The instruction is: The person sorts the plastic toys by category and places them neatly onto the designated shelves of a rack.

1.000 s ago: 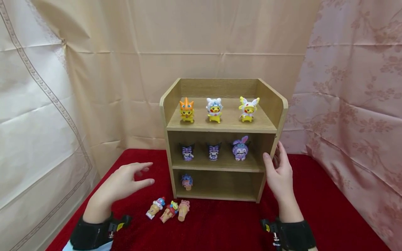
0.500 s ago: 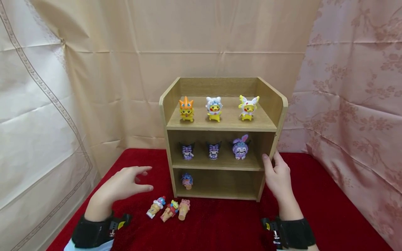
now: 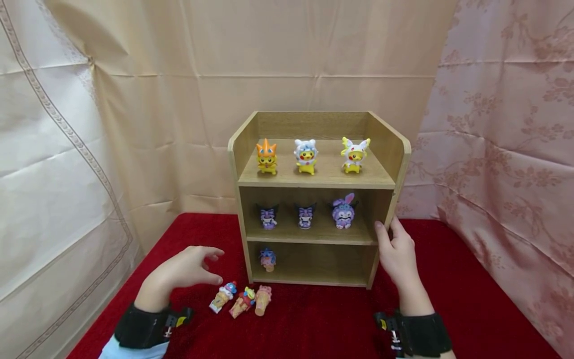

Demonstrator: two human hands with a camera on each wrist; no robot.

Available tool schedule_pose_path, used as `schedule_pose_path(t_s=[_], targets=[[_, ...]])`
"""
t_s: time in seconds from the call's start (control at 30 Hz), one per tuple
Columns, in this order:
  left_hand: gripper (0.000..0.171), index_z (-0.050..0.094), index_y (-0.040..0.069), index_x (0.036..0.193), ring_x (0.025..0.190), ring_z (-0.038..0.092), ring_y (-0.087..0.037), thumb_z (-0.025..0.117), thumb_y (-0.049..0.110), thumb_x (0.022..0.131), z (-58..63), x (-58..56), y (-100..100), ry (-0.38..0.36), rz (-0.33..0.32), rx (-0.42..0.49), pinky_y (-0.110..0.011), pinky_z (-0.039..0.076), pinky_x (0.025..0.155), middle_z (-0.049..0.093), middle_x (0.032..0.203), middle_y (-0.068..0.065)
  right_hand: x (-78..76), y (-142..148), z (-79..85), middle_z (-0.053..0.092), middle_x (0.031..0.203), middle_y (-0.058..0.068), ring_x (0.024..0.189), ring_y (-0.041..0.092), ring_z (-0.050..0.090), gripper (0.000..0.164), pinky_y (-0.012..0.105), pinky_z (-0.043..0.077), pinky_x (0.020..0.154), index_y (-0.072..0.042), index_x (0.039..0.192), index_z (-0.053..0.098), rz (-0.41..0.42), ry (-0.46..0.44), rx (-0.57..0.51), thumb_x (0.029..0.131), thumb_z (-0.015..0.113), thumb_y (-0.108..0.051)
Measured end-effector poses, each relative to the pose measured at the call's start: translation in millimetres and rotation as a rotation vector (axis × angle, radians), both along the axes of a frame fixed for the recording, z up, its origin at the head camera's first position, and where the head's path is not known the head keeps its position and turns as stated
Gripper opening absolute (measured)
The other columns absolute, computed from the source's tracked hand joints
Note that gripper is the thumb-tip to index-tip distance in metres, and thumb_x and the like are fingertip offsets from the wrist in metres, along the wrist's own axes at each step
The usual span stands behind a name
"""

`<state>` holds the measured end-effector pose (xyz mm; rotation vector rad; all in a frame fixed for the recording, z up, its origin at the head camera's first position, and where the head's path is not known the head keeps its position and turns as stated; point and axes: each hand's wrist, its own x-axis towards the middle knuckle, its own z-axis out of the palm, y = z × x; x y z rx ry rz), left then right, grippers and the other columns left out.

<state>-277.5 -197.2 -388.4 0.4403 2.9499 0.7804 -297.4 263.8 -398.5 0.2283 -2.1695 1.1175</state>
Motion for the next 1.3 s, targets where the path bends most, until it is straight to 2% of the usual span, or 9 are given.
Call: schedule_pose_path(t_s=[0.33, 0.67, 1.03, 1.3], targets=[[0.048, 0.068, 0.012, 0.108, 0.086, 0.058, -0.018, 0.087, 0.027, 0.067, -12.6, -7.9, 2.4, -0.055, -0.048, -0.039, -0.038, 0.055, 0.069, 0.066, 0.1, -0.006, 0.0, 0.8, 1.4, 0.064, 0.112, 0.015, 0.095, 0.001, 0.054, 0.032, 0.008, 0.041, 0.072, -0.005, 0.127, 0.055, -0.003, -0.001, 0.023, 0.102, 0.049, -0.024], [0.049, 0.066, 0.006, 0.109, 0.081, 0.059, -0.018, 0.086, 0.027, 0.069, -24.7, -12.3, 9.2, -0.119, -0.106, -0.057, -0.04, 0.054, 0.068, 0.067, 0.096, -0.008, 1.3, 1.9, 0.5, 0.063, 0.114, 0.015, 0.097, 0.002, 0.054, 0.034, 0.008, 0.041, 0.073, -0.006, 0.129, 0.054, -0.012, -0.006, 0.033, 0.102, 0.048, -0.025], [0.046, 0.066, 0.005, 0.106, 0.078, 0.059, -0.016, 0.086, 0.021, 0.068, -36.5, -14.9, 19.2, -0.194, -0.102, -0.074, -0.041, 0.054, 0.069, 0.066, 0.09, -0.004, 0.4, 3.5, -3.6, 0.064, 0.11, 0.015, 0.094, 0.002, 0.054, 0.032, 0.009, 0.042, 0.072, -0.005, 0.127, 0.054, -0.008, 0.0, 0.028, 0.102, 0.049, -0.024], [0.043, 0.067, 0.006, 0.103, 0.082, 0.059, -0.016, 0.086, 0.019, 0.067, -43.6, -17.5, 20.5, -0.202, -0.102, -0.095, -0.04, 0.054, 0.071, 0.065, 0.09, -0.003, -2.1, 2.1, -3.4, 0.064, 0.111, 0.014, 0.095, 0.003, 0.055, 0.031, 0.009, 0.042, 0.072, -0.006, 0.126, 0.055, 0.004, 0.01, 0.023, 0.101, 0.049, -0.024]])
